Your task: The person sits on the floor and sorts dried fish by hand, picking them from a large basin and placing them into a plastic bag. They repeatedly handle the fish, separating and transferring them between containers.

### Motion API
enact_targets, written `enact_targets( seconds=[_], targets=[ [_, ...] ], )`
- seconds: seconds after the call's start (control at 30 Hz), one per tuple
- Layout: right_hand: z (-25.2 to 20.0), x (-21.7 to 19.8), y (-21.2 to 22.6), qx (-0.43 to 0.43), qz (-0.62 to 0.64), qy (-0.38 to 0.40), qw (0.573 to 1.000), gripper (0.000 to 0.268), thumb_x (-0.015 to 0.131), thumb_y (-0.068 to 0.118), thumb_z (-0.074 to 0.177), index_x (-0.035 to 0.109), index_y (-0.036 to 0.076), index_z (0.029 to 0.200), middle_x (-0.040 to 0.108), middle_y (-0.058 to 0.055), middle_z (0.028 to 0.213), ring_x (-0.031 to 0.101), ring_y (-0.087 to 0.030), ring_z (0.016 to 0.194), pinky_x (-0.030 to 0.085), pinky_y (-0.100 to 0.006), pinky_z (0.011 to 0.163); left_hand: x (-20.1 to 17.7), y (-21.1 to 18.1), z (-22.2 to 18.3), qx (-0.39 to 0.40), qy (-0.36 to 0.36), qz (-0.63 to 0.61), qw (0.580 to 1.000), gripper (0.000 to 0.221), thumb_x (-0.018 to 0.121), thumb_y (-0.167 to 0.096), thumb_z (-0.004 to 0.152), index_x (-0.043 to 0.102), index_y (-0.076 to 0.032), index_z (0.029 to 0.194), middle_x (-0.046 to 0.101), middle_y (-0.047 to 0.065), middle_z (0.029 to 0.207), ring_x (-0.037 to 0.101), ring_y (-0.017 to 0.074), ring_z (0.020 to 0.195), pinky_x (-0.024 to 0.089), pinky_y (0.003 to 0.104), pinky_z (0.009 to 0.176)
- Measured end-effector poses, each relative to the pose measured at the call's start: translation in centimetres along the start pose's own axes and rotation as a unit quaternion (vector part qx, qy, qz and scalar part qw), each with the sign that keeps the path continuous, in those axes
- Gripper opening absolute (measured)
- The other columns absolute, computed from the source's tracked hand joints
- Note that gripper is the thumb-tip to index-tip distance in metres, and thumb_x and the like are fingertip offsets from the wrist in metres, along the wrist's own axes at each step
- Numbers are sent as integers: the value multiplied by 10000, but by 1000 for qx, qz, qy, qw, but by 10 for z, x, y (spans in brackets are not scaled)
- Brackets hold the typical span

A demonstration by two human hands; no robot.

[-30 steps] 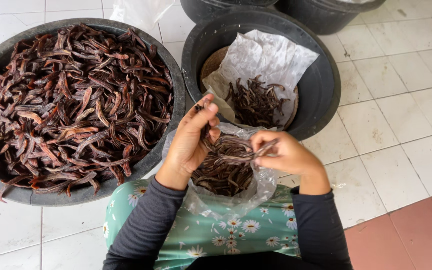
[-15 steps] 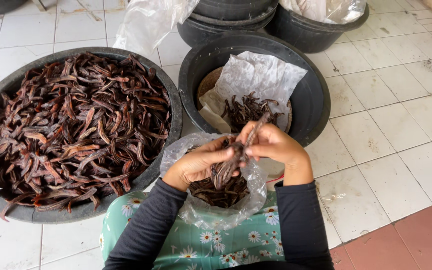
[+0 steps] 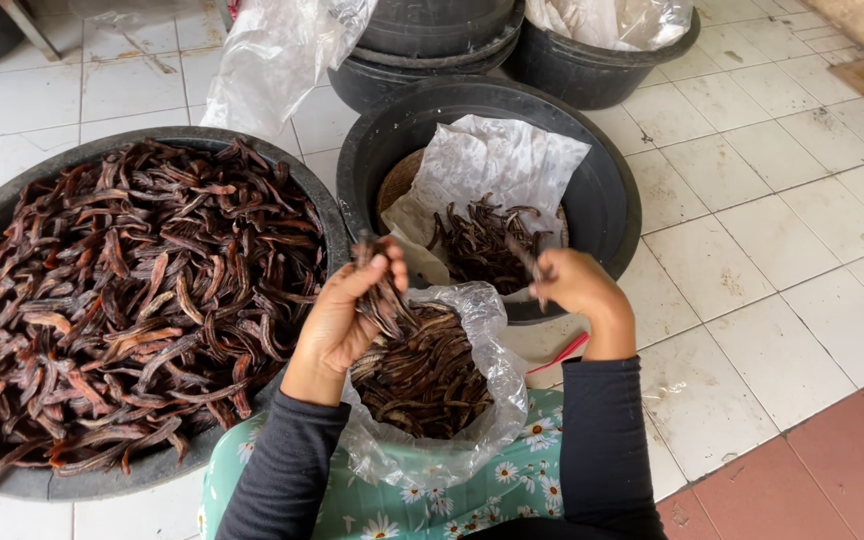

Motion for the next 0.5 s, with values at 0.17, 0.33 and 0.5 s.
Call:
enact_targets(
  seconds=[0.17, 0.33, 0.5],
  targets=[
    [12, 0, -12, 79, -4, -14, 997, 332, 812, 267, 858, 772, 13, 1068, 806, -122, 920, 747, -195, 820, 553, -325, 744, -10, 1, 10, 28, -46, -49, 997, 296, 651, -103, 973, 591, -26, 1253, 667, 146, 1053, 730, 274, 979, 604, 401, 920],
    [-19, -39, 72, -164, 181, -256, 935, 584, 819, 192, 888, 544, 16, 1372, 620, -131, 1284, 680, -188, 1006, 592, -311, 823, -2, 18, 18, 40, -24, -52, 998, 369, 677, -121, 974, 587, -47, 1325, 655, 85, 1064, 693, 191, 998, 588, 452, 1020],
    [-63, 1, 148, -320, 272, 26, 907, 502, 847, 72, 782, 592, 28, 1212, 644, -59, 1182, 654, -150, 986, 575, -287, 776, -4, 33, 27, 34, -47, -19, 998, 405, 676, -151, 940, 585, -139, 1335, 679, 23, 1033, 692, 145, 966, 603, 410, 901]
  ],
)
Point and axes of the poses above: each hand's wrist, its own z-axis towards the middle knuckle, its own x-axis out of the palm, y = z × x, the point moved 6 cm from there along z, towards the middle knuckle
